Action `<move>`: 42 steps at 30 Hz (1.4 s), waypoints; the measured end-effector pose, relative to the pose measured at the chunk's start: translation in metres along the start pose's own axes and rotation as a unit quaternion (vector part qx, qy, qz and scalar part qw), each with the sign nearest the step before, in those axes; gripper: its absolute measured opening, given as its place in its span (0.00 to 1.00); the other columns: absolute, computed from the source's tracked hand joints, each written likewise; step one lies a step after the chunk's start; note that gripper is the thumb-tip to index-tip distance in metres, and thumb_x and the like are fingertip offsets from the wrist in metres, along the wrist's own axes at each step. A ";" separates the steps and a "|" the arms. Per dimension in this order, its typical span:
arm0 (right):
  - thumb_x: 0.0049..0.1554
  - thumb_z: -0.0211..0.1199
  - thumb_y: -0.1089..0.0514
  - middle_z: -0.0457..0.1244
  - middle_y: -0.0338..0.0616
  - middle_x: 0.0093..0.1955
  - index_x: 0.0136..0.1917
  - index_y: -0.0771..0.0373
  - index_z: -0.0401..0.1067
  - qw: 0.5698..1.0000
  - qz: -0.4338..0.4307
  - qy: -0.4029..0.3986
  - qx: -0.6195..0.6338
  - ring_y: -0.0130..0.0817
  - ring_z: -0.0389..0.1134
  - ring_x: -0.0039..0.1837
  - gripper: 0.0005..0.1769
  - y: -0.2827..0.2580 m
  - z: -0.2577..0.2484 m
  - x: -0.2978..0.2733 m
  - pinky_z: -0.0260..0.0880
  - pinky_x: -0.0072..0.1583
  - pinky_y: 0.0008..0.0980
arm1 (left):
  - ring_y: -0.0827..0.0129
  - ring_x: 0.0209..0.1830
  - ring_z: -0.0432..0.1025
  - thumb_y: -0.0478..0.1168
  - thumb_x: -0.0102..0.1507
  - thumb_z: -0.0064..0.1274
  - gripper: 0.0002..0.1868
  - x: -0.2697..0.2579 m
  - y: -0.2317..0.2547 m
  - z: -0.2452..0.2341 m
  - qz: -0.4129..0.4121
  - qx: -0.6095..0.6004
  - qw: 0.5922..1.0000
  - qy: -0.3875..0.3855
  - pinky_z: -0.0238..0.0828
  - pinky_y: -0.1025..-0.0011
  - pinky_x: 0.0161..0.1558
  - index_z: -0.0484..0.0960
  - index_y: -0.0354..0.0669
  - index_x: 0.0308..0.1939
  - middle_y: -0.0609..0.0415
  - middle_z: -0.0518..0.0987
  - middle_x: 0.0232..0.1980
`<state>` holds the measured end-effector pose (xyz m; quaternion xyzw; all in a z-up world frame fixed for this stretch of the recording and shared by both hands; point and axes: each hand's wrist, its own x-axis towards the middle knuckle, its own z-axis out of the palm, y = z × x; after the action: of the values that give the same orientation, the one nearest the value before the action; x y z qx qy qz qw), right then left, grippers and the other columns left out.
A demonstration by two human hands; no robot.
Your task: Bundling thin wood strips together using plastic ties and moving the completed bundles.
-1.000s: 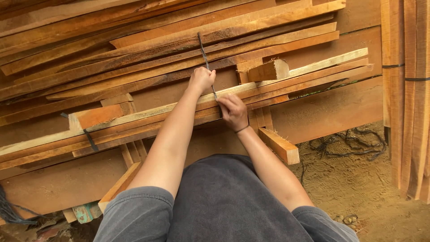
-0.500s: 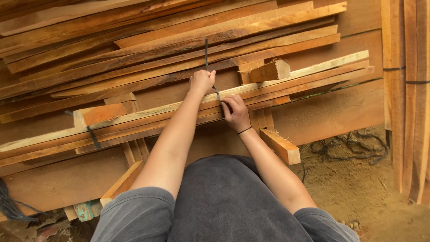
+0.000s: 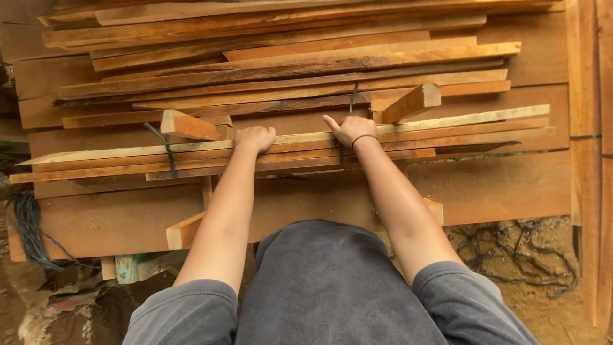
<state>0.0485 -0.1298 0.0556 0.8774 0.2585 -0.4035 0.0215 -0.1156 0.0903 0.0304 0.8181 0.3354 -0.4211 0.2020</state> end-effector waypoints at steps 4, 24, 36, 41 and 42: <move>0.62 0.24 0.17 0.73 0.36 0.57 0.55 0.40 0.80 0.994 -0.015 0.105 -0.030 0.42 0.71 0.65 0.46 0.018 0.053 0.017 0.61 0.66 0.44 | 0.60 0.69 0.71 0.56 0.67 0.18 0.35 0.005 -0.018 0.035 0.014 0.012 0.997 0.073 0.48 0.50 0.72 0.81 0.53 0.61 0.56 0.81 0.64; 0.41 0.64 0.16 0.59 0.36 0.71 0.72 0.47 0.63 0.952 -0.113 0.272 -0.089 0.41 0.53 0.75 0.55 0.040 0.122 -0.093 0.49 0.70 0.49 | 0.57 0.74 0.57 0.65 0.49 0.68 0.57 -0.051 -0.050 0.142 0.155 0.079 0.946 0.273 0.40 0.40 0.74 0.59 0.51 0.75 0.52 0.65 0.74; 0.26 0.72 0.18 0.61 0.32 0.61 0.63 0.45 0.60 0.930 -0.178 0.198 -0.255 0.40 0.63 0.64 0.59 0.070 0.122 -0.014 0.67 0.59 0.45 | 0.54 0.56 0.69 0.57 0.30 0.77 0.53 0.021 -0.089 0.144 0.183 0.180 0.915 0.311 0.69 0.51 0.51 0.71 0.52 0.57 0.56 0.75 0.53; 0.44 0.60 0.23 0.63 0.36 0.59 0.60 0.50 0.61 0.887 -0.272 0.226 -0.297 0.38 0.66 0.62 0.41 0.071 0.105 -0.029 0.68 0.58 0.39 | 0.50 0.58 0.71 0.53 0.37 0.74 0.51 -0.007 -0.089 0.125 0.206 0.144 0.928 0.276 0.65 0.49 0.61 0.69 0.51 0.62 0.53 0.75 0.57; 0.36 0.62 0.16 0.63 0.36 0.59 0.60 0.49 0.62 0.894 -0.278 0.213 -0.281 0.39 0.67 0.62 0.50 0.071 0.109 -0.032 0.69 0.61 0.40 | 0.50 0.58 0.72 0.54 0.37 0.74 0.53 -0.014 -0.089 0.127 0.207 0.136 0.933 0.261 0.64 0.48 0.62 0.69 0.53 0.65 0.53 0.75 0.57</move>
<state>-0.0113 -0.2320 -0.0075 0.7922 0.5926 -0.1070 0.0990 -0.2558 0.0689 -0.0338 0.9702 0.1391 -0.1828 0.0770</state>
